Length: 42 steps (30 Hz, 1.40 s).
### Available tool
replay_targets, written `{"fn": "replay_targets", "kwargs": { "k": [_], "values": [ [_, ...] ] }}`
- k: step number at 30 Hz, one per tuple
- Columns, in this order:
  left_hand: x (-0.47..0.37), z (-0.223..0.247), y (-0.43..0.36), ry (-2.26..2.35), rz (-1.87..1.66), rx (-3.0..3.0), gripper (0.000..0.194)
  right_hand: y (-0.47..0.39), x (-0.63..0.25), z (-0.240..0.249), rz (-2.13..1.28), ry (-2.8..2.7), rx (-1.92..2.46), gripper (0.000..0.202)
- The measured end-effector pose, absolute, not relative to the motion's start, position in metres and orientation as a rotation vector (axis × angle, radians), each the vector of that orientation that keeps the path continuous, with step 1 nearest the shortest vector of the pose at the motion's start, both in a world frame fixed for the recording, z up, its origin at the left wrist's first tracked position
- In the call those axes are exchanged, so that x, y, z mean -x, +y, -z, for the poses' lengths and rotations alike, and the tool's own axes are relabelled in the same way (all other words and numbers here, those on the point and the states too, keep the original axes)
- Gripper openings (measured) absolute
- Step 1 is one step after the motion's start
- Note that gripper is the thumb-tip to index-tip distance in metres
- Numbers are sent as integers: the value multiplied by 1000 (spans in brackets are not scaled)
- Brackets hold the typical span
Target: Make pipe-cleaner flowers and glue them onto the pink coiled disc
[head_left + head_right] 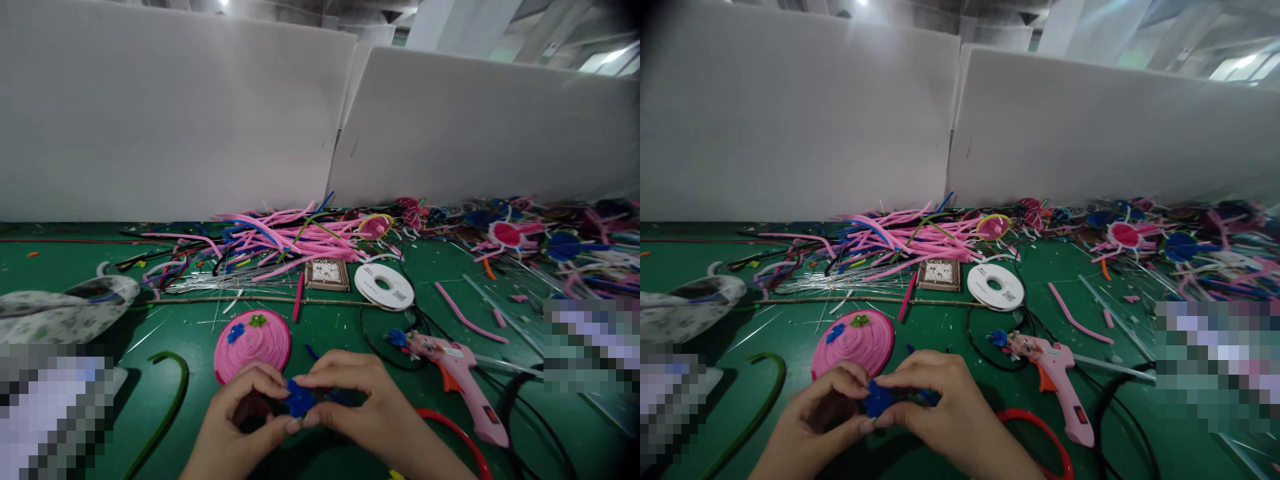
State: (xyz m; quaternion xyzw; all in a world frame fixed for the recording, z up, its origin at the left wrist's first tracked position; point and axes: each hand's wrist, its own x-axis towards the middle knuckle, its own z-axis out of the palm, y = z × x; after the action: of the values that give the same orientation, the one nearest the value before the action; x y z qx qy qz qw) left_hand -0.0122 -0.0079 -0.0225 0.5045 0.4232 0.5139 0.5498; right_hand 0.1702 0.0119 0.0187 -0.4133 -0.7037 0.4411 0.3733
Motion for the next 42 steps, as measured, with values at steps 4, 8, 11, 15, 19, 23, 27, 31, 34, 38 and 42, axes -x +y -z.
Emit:
{"fn": "replay_targets", "kwargs": {
  "k": [4,8,11,15,19,23,27,31,34,38,42],
  "values": [
    [15,25,-6,1038,-1230,-1322,15,11,-171,-15,-945,-1847,980,25],
    [20,28,-3,1038,-1196,-1522,12,11,-172,-13,-790,-1968,857,15],
    [19,26,-2,1064,-1202,-1564,12,12,-172,-11,-697,-2030,830,19],
    [17,21,-3,1079,-1181,-1605,17,11,-173,-10,-614,-2010,855,24],
    [18,22,-7,1094,-1126,-1555,29,12,-173,-11,-604,-1901,901,14],
    [18,26,-9,1147,-1141,-1483,49,13,-175,-13,-777,-1887,1002,9],
    [19,26,-6,1122,-1007,-1697,56,12,-174,-12,-936,-1911,1106,7],
    [19,22,-3,1170,-977,-1779,39,15,-172,-10,-1019,-1825,1192,5],
    [19,20,-1,1177,-988,-1710,32,17,-171,-9,-1044,-1784,1209,5],
    [17,18,0,1144,-1062,-1679,29,19,-171,-6,-1055,-1757,1215,7],
    [16,18,0,1157,-1158,-1655,25,19,-170,-5,-992,-1770,1219,8]
  ]
}}
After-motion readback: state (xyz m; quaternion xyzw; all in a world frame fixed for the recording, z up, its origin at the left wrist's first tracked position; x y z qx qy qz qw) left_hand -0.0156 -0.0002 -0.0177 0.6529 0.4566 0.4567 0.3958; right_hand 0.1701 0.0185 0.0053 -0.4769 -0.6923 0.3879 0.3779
